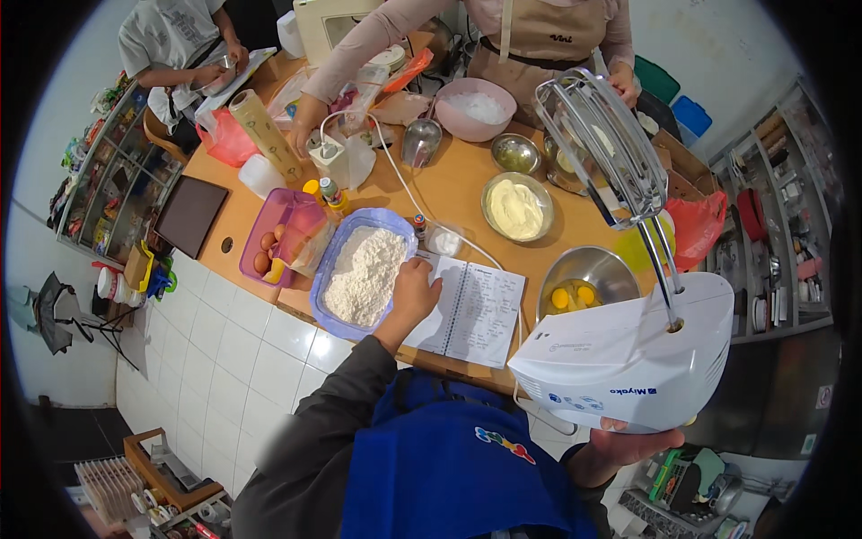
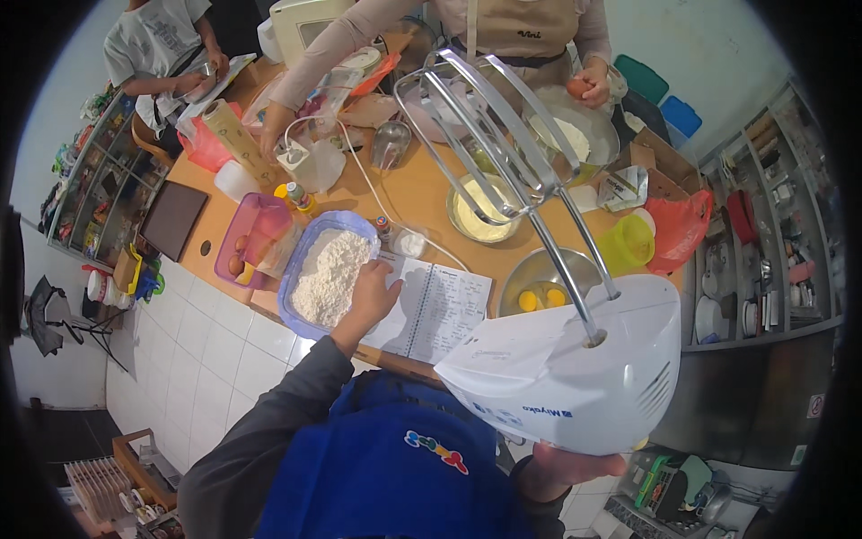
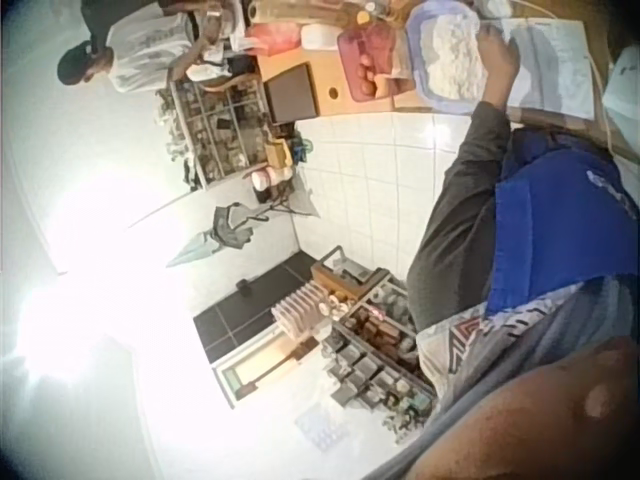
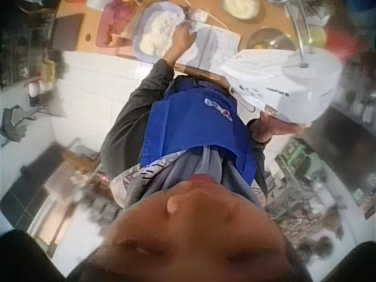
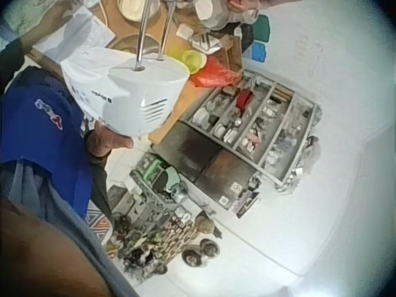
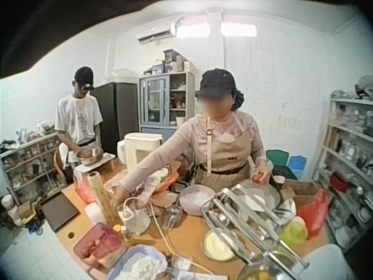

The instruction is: The person cracks eggs into a bowl, adds ingredients from a bag, and beats the mixture using a hand mixer on a wooden counter.

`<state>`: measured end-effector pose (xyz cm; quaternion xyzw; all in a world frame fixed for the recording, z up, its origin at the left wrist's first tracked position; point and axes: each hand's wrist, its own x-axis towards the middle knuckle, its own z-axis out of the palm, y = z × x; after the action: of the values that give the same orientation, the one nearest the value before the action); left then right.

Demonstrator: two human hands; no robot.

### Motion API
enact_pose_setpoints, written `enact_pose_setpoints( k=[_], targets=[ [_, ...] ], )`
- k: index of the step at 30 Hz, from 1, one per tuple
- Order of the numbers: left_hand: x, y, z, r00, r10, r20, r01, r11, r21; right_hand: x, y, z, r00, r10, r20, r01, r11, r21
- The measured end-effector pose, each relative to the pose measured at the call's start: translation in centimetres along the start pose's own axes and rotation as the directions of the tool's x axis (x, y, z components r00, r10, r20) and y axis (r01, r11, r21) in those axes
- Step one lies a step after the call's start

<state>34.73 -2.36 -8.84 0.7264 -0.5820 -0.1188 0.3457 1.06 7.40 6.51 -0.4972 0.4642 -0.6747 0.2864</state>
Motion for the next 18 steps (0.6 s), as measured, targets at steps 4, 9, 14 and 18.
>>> enact_pose_setpoints(
  k=[4, 9, 14, 18],
  targets=[
    [-0.4, -0.5, -0.7, 0.999, -0.005, -0.051, 0.005, 1.0, -0.017, -0.1, -0.5, 0.9, 0.998, -0.012, 0.063, 0.013, 1.0, -0.022],
    [-1.0, -0.7, -2.2, 0.995, -0.062, -0.072, 0.057, 0.997, -0.061, -0.2, -0.1, 0.5, 0.996, 0.016, 0.09, -0.008, 0.996, -0.091],
    [-2.4, -0.9, -2.6, 0.996, -0.055, -0.067, 0.051, 0.997, -0.062, 0.2, -0.8, 1.7, 0.997, -0.005, 0.071, 0.008, 0.999, -0.042],
    [-2.7, -0.6, -2.8, 0.996, -0.064, -0.068, 0.06, 0.996, -0.062, 0.1, -0.2, 0.7, 0.997, 0.057, 0.059, -0.063, 0.991, 0.12]
  ],
)
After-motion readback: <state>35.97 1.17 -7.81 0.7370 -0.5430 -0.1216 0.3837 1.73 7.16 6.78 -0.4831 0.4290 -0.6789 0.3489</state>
